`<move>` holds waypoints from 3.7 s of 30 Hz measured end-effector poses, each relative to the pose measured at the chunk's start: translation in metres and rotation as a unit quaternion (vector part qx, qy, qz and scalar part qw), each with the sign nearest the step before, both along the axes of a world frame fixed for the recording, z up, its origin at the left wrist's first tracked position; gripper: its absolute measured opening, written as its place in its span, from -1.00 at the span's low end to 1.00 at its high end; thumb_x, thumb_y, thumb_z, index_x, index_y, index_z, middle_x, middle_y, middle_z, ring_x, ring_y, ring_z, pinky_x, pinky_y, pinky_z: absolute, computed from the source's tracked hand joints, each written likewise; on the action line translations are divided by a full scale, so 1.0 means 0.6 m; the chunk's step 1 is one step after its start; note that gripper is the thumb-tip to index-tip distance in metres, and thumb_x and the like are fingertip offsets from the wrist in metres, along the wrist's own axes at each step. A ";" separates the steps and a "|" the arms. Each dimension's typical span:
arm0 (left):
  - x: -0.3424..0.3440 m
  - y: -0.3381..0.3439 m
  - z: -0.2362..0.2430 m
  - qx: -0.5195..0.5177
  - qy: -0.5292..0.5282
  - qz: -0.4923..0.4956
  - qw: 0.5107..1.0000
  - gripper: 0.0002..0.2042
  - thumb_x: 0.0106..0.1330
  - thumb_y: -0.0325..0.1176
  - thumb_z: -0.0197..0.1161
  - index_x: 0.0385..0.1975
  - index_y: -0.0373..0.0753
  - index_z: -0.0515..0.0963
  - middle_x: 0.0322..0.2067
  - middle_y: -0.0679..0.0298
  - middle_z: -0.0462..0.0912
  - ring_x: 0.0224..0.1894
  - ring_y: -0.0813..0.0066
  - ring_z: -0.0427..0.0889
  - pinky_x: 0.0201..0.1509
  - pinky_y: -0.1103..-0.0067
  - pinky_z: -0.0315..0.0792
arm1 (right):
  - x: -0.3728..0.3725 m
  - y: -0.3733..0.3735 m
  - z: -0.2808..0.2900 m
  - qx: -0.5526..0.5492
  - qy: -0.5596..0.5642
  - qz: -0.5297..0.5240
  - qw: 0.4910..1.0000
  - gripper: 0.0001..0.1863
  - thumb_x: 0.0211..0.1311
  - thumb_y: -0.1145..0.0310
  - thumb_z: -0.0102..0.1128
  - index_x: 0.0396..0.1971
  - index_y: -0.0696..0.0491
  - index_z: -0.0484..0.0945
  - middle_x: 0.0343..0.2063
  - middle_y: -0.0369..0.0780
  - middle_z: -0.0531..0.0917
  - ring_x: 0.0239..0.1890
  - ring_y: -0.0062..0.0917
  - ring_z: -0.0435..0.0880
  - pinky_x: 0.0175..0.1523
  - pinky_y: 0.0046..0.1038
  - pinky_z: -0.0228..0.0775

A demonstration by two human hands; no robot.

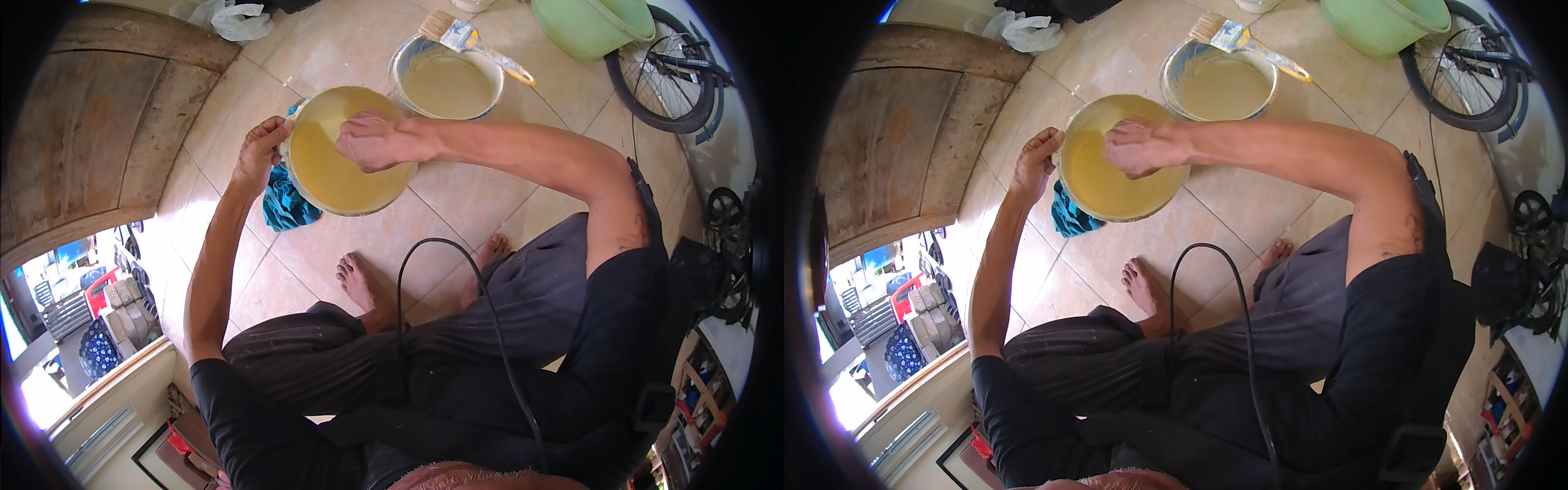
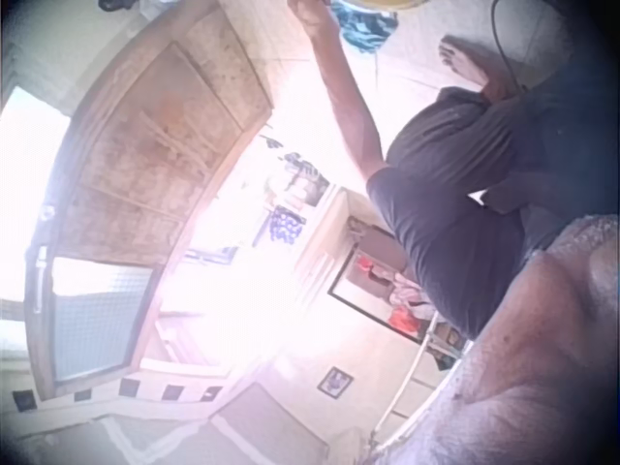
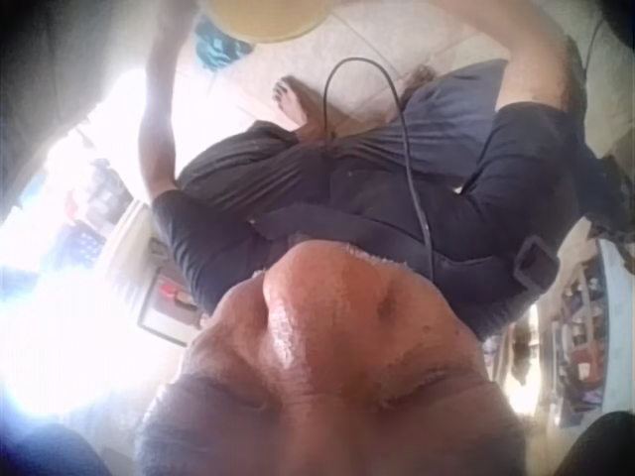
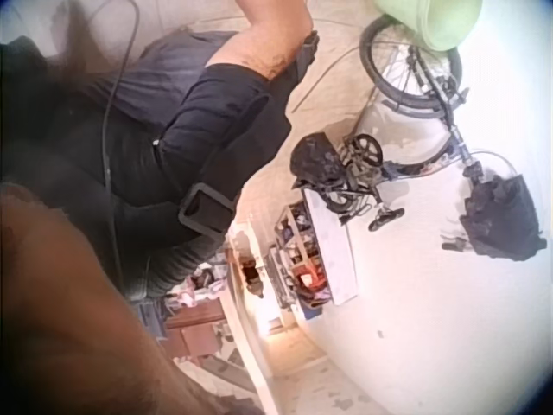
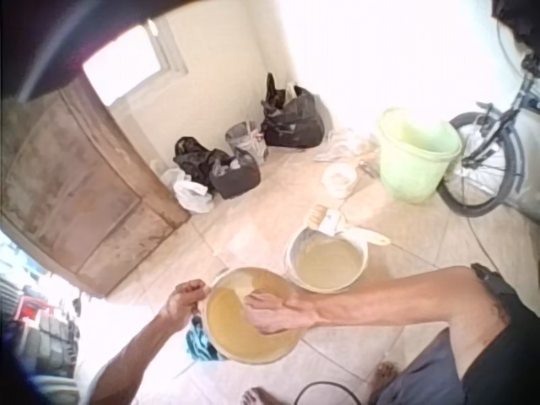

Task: The person mixes a yellowish liquid inside a white bucket by hand while sitting on a tiled floor.

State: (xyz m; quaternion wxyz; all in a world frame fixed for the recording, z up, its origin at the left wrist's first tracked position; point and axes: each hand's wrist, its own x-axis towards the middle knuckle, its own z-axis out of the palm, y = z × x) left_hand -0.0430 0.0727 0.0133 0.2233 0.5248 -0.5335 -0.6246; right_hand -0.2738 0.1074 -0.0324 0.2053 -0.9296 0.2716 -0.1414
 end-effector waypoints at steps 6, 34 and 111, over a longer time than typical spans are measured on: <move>-0.005 0.007 0.008 0.002 -0.010 0.013 1.000 -0.82 0.27 -0.20 0.17 -0.51 -0.12 0.51 -0.66 0.57 0.36 -0.64 0.84 0.14 -0.57 0.77 -0.01 | -0.024 -0.013 -0.023 -0.128 -0.063 -0.018 0.990 -0.86 -0.24 0.43 0.18 -0.62 0.18 0.52 -0.57 0.00 0.57 -0.44 -0.13 0.57 -0.35 -0.20 0.35; -0.004 0.003 0.010 -0.011 -0.021 0.009 1.000 -0.81 0.29 -0.20 0.15 -0.47 -0.16 0.54 -0.67 0.56 0.38 -0.66 0.83 0.16 -0.58 0.77 0.01 | -0.014 0.014 0.000 0.007 -0.020 0.003 1.000 -0.90 -0.31 0.48 0.19 -0.70 0.20 0.52 -0.61 0.04 0.56 -0.48 -0.11 0.58 -0.38 -0.21 0.38; -0.005 -0.002 0.002 -0.008 -0.027 0.022 0.999 -0.81 0.27 -0.18 0.17 -0.48 -0.14 0.53 -0.67 0.57 0.36 -0.65 0.83 0.15 -0.57 0.76 0.01 | -0.027 -0.016 -0.002 -0.012 0.084 0.008 0.996 -0.91 -0.33 0.49 0.14 -0.71 0.20 0.51 -0.64 0.01 0.55 -0.51 -0.11 0.57 -0.44 -0.21 0.36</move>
